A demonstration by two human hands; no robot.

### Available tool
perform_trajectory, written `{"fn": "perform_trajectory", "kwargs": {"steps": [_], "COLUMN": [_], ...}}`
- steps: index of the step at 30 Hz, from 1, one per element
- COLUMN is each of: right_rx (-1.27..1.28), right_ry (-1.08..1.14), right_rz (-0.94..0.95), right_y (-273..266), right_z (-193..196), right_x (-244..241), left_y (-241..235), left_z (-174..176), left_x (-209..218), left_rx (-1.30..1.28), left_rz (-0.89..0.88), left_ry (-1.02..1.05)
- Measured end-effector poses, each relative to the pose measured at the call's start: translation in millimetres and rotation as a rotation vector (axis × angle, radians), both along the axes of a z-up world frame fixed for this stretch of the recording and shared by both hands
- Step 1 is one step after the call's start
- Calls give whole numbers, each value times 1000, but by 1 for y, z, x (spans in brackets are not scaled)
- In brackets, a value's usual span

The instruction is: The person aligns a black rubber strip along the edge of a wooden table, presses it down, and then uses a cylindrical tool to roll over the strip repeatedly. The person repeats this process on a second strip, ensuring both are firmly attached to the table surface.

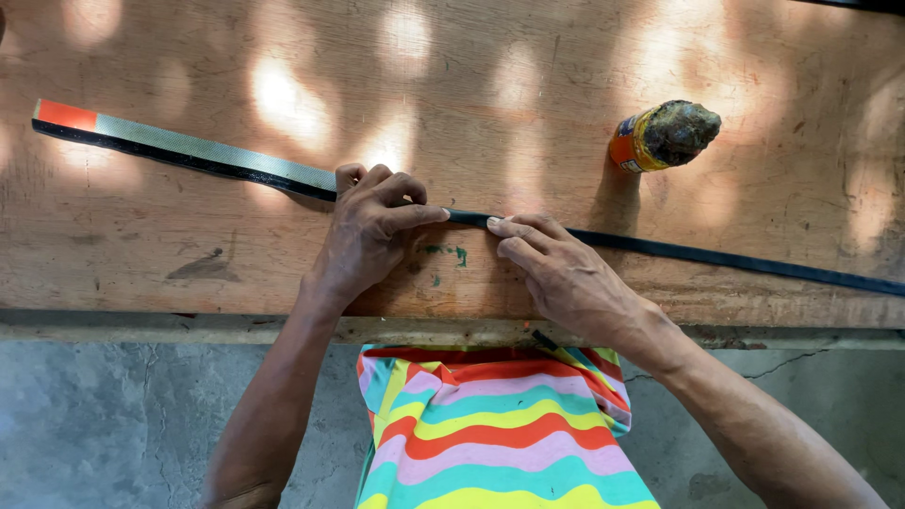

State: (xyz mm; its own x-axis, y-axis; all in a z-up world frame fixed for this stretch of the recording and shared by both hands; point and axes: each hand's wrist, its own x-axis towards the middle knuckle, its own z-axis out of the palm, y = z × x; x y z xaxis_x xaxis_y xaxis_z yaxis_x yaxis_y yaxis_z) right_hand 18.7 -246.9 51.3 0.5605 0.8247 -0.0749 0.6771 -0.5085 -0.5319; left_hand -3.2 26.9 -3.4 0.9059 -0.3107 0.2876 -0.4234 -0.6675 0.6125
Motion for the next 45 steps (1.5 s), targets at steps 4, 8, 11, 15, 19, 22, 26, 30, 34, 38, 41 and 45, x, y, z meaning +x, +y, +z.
{"fn": "perform_trajectory", "kwargs": {"steps": [4, 8, 11, 15, 19, 22, 26, 30, 34, 38, 41, 45], "right_rx": [2, 34, 31, 40, 56, -51, -76, -63, -51, -29, -14, -14], "right_ry": [19, 24, 16, 30, 40, 77, -90, -143, -100, -89, -79, -79], "right_rz": [-23, -26, -28, -36, -52, -68, 43, 129, 135, 108, 100, 105], "right_y": [1, 2, 3, 6, 10, 18, 32, 39, 38, 37, 38, 36], "right_z": [1, 1, 2, 4, 5, 4, -1, -1, 1, 0, -2, -4], "right_x": [1, 3, 4, 5, 6, 9, 8, 4, 8, 7, 8, 9], "left_y": [2, 4, 4, 5, 5, 7, 8, 13, 24, 32, 33, 34], "left_z": [0, 0, 1, 1, 3, 5, 4, 3, 5, 4, 4, 4], "left_x": [1, 0, 1, 2, -1, -3, -3, -5, -6, -9, -8, -8], "left_rx": [29, 53, 82, 124, 108, 109, 120, 46, 14, 1, 6, 9], "left_rz": [-6, -11, -21, -33, -48, -58, -56, -22, 43, 65, 74, 56], "left_ry": [13, 6, 35, 28, 16, -61, -90, -79, -76, -45, -49, -42]}}
